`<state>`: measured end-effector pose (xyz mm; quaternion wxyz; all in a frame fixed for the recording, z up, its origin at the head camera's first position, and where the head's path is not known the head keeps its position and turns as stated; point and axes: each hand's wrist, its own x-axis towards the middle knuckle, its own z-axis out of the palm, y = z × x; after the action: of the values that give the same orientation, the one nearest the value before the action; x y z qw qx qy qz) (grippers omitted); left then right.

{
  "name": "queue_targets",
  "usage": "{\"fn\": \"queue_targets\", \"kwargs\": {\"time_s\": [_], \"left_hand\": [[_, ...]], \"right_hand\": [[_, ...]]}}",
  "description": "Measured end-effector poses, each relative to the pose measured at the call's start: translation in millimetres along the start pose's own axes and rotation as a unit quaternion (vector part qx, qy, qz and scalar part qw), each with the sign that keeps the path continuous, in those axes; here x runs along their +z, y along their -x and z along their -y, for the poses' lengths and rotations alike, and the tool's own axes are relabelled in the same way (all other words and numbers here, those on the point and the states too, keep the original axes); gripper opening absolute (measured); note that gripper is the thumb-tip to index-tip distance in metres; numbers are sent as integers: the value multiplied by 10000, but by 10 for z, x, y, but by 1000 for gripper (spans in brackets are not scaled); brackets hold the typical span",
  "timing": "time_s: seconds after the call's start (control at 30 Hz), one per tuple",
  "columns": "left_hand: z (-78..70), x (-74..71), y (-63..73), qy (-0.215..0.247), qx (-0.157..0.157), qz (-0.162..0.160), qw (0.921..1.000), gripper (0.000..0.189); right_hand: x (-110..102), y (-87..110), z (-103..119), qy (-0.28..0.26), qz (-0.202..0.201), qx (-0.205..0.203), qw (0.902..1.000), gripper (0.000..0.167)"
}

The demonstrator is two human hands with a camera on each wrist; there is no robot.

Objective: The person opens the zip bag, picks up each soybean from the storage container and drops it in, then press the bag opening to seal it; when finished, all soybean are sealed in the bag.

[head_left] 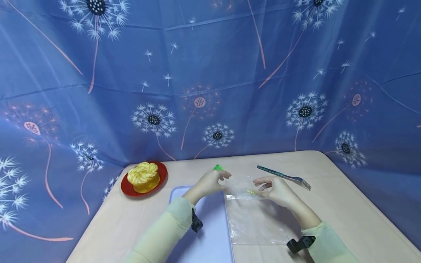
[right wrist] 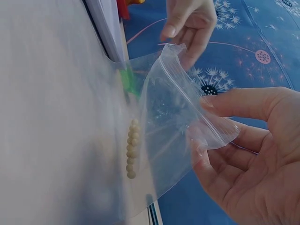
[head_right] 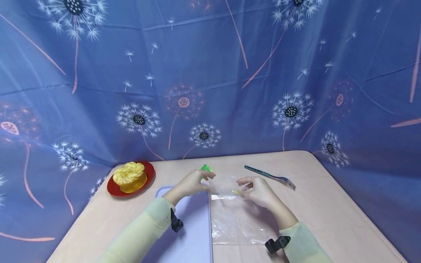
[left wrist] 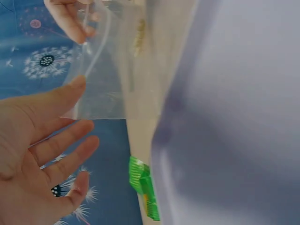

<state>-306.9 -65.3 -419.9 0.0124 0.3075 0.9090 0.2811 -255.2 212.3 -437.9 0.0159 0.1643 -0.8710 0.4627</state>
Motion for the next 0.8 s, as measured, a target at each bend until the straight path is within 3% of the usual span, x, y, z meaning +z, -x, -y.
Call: {"fn": "queue_targets", "kwargs": {"time_s": [0.13,0.43,0.57,0.67,0.8], "left_hand": [[29,83,-10,-39,-27,-77,10000,35],[-45,134,19,90,-98,-767,9970,10],[-80,113,46,316,-30,-959,9949,9],[-111,98,74,776,-46,-1043,9915,8],[-130,97,117,1421,-226,-1071,9838,5]], "right_hand": [[-24,16,-1,22,23,6,10000,39],[-64,27,72,124,-30,-187,9997,32],[-104,45,95,-363,-112,-411,9984,28],[-165,74,92,-729,-60,-587,9956,40],[-280,117,65,-731,255,-751,9942,61]]}}
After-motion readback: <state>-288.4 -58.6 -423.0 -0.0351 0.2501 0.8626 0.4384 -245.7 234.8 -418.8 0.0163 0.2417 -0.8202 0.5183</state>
